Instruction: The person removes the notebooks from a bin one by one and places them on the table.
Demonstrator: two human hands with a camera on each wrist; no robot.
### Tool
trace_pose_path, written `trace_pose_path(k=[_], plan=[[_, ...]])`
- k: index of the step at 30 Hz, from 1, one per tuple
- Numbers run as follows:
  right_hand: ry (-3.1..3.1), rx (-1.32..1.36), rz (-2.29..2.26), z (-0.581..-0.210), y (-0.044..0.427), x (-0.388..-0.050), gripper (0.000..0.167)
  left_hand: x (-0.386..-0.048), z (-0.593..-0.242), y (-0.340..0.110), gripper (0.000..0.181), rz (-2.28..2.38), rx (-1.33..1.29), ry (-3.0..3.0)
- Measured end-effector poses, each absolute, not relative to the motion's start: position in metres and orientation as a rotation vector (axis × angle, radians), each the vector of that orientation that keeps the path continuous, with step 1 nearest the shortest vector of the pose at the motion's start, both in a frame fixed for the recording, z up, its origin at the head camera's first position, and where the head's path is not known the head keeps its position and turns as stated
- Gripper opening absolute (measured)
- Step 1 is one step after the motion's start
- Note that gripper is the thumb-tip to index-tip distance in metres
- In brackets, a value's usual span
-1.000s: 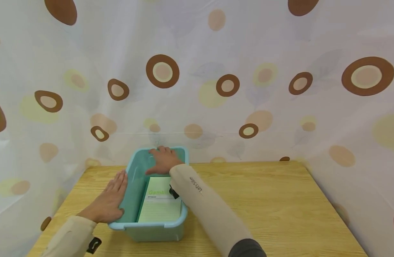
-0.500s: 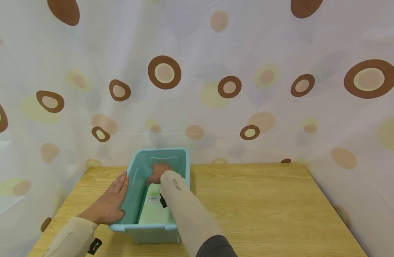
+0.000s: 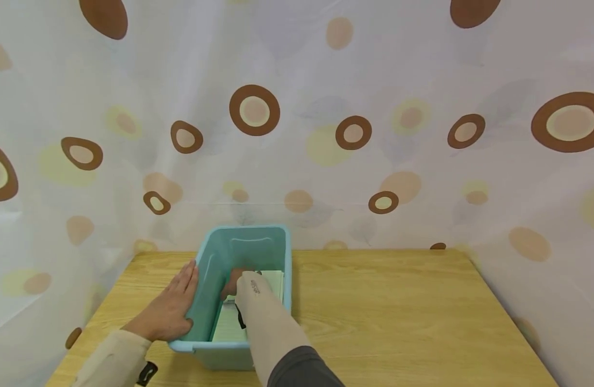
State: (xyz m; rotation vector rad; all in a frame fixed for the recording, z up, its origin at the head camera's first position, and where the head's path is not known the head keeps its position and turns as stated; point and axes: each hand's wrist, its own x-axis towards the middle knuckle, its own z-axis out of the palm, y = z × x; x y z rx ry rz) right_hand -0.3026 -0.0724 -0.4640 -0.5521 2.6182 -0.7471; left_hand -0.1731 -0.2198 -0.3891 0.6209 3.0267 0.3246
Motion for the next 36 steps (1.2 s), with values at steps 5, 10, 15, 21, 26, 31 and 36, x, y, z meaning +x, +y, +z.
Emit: trace_pose_path(k=[5,10,15,21,26,31,36], plan=[[2.720,-0.489,-0.533,-0.469,-0.076,-0.303,0.092,-0.172,-0.387,-0.218,0.091,0.312,0.599,3.017],[2.711,-0.432,-0.368,-0.474,-0.082,-0.305,0.079,-0.172,-0.387,-0.217,0.091,0.327,0.596,3.007],[2.704,-0.423,-0.319,-0.476,-0.085,-0.307,0.079,-0.172,-0.388,-0.218,0.090,0.307,0.595,3.011],[2.717,-0.425,-0.265,-0.475,-0.087,-0.308,0.075,-0.172,-0.388,-0.218,0.088,0.277,0.598,3.024],[2.740,-0.433,-0.248,-0.477,-0.088,-0.307,0.077,-0.173,-0.388,-0.218,0.087,0.283,0.586,3.021],[2.764,-0.434,-0.311,-0.477,-0.089,-0.306,0.081,-0.174,-0.389,-0.217,0.088,0.285,0.559,3.008],[2.786,-0.439,-0.394,-0.476,-0.090,-0.305,0.079,-0.173,-0.389,-0.217,0.088,0.293,0.549,3.004]])
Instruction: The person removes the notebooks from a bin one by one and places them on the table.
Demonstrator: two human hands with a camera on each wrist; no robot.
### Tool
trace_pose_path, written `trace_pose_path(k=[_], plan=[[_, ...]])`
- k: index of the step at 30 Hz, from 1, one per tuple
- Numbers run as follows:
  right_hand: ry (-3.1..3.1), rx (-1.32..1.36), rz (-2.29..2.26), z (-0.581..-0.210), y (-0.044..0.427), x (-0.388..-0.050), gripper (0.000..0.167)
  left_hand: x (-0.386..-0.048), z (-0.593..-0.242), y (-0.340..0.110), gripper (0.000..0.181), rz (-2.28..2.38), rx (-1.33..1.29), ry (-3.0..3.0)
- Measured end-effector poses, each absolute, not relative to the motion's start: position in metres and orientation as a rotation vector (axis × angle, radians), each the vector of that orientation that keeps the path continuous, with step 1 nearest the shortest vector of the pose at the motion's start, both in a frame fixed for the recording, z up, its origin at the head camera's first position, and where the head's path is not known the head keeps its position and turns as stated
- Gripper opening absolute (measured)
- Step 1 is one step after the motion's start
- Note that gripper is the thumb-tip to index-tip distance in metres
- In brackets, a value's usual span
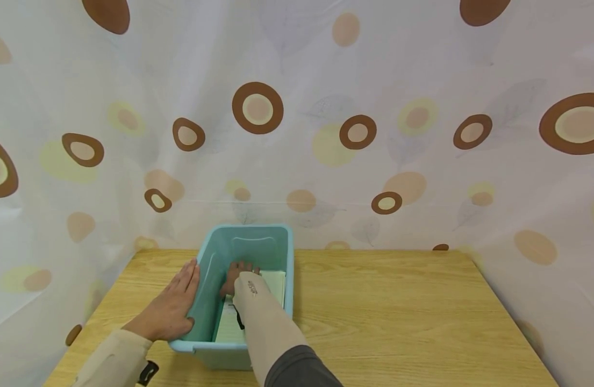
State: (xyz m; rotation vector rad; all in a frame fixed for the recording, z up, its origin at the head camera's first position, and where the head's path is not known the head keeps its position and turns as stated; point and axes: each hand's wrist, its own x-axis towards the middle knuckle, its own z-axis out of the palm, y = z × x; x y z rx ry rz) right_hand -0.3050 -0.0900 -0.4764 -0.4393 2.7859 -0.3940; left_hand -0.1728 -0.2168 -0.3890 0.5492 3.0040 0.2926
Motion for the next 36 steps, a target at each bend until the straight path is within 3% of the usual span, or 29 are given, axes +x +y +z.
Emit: trace_pose_path(k=[36], plan=[[2.866,-0.482,-0.349,-0.4682,-0.0973,-0.3110,0.074,-0.1724,-0.3898,-0.2173,0.089,0.290,0.554,3.017]])
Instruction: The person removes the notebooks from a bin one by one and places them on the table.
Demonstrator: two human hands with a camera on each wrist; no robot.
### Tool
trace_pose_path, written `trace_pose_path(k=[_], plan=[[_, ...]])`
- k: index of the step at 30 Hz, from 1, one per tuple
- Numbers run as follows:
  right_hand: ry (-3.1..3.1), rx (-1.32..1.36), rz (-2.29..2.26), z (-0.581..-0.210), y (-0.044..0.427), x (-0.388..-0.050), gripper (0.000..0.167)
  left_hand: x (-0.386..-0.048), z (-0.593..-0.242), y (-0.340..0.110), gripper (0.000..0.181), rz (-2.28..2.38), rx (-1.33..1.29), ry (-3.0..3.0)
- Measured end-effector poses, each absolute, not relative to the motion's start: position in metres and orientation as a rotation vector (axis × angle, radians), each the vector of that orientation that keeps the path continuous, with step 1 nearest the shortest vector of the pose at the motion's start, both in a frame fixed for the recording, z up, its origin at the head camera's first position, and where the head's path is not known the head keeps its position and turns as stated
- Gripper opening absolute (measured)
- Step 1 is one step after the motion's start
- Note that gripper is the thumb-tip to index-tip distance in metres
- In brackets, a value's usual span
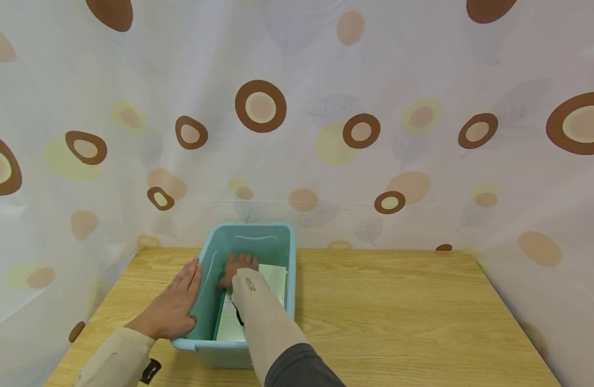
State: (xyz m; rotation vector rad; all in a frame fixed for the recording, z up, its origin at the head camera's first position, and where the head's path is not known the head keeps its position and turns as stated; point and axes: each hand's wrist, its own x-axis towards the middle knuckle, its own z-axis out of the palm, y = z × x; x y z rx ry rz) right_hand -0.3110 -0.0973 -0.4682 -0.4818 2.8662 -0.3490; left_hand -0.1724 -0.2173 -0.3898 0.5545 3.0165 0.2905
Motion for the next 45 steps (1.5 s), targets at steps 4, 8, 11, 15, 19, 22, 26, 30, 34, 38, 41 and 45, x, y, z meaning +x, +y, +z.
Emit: trace_pose_path(k=[4,8,11,15,19,22,26,30,34,38,41,45], plan=[[2.901,-0.468,-0.325,-0.467,-0.097,-0.313,0.068,-0.172,-0.389,-0.216,0.089,0.293,0.554,3.021],[2.939,-0.458,-0.325,-0.462,-0.098,-0.313,0.057,-0.172,-0.389,-0.215,0.090,0.305,0.548,3.019],[2.977,-0.475,-0.321,-0.456,-0.099,-0.313,0.056,-0.172,-0.389,-0.215,0.091,0.314,0.545,3.013],[3.056,-0.517,-0.267,-0.445,-0.101,-0.315,0.059,-0.172,-0.390,-0.216,0.091,0.306,0.539,3.006],[3.121,-0.536,-0.189,-0.431,-0.101,-0.319,0.060,-0.173,-0.388,-0.216,0.090,0.286,0.531,2.995],[3.149,-0.533,-0.184,-0.419,-0.099,-0.323,0.061,-0.173,-0.388,-0.215,0.090,0.272,0.525,2.991],[3.182,-0.546,-0.203,-0.399,-0.095,-0.324,0.053,-0.172,-0.387,-0.214,0.090,0.275,0.520,2.988],[3.205,-0.582,-0.154,-0.371,-0.090,-0.321,0.039,-0.172,-0.387,-0.213,0.089,0.279,0.510,2.989],[3.235,-0.615,-0.166,-0.339,-0.083,-0.320,0.030,-0.172,-0.388,-0.213,0.089,0.296,0.503,2.995],[3.275,-0.641,-0.222,-0.303,-0.075,-0.319,0.027,-0.172,-0.386,-0.212,0.089,0.310,0.500,2.990],[3.275,-0.634,-0.277,-0.273,-0.065,-0.315,0.030,-0.171,-0.386,-0.212,0.088,0.311,0.496,2.986],[3.276,-0.616,-0.370,-0.236,-0.045,-0.310,0.031,-0.171,-0.387,-0.213,0.088,0.309,0.504,2.988]])
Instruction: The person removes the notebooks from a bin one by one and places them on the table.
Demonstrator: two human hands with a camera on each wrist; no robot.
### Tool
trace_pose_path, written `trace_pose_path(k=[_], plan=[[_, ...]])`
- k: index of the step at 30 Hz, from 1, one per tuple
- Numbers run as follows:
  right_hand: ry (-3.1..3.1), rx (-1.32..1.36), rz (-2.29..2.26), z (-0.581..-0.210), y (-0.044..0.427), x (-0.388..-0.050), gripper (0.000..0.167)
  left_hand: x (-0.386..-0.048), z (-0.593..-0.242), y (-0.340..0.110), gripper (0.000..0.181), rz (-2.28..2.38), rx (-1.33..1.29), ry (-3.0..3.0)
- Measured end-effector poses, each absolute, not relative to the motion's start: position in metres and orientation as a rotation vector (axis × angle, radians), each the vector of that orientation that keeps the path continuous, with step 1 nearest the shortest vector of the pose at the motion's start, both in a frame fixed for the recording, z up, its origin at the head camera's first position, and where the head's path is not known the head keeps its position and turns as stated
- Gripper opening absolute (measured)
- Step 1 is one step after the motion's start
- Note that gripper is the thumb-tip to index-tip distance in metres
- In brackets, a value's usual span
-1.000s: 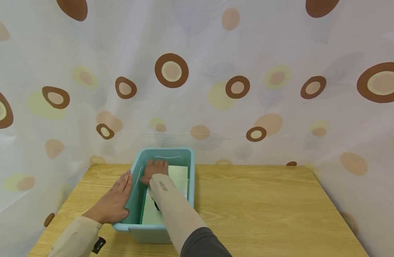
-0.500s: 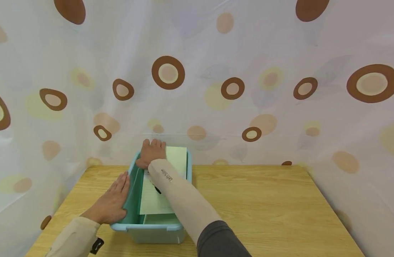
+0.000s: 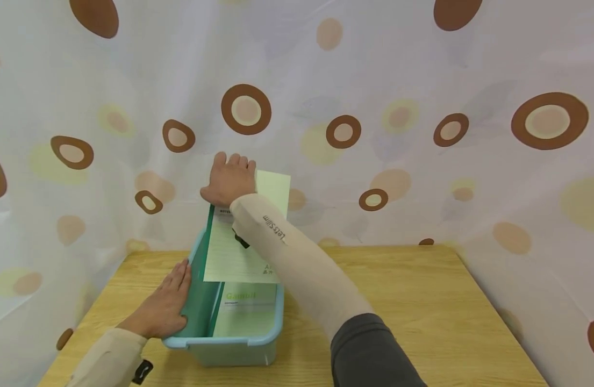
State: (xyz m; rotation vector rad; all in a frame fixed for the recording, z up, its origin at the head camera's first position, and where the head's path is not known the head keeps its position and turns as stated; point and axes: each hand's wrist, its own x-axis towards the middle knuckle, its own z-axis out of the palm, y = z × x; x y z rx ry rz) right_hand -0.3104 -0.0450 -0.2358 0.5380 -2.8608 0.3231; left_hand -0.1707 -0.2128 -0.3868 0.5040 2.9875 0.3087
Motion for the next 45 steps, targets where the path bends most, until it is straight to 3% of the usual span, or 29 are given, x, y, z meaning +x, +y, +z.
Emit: trace_pose_path(k=[7,13,22,28,45], plan=[[-2.825,0.493,0.391,-0.201,0.001,-0.312,0.038,-0.170,-0.387,-0.213,0.087,0.322,0.501,2.994],[-2.839,0.447,0.413,-0.210,0.044,-0.324,0.038,-0.170,-0.388,-0.213,0.088,0.311,0.486,3.000],[-2.850,0.410,0.462,-0.269,0.097,-0.351,0.027,-0.171,-0.389,-0.213,0.087,0.300,0.496,2.992],[-2.906,0.393,0.419,-0.313,0.117,-0.365,0.034,-0.172,-0.390,-0.213,0.087,0.293,0.486,2.991],[-2.992,0.535,0.416,-0.422,0.100,-0.373,0.029,-0.172,-0.391,-0.214,0.087,0.291,0.506,3.025]])
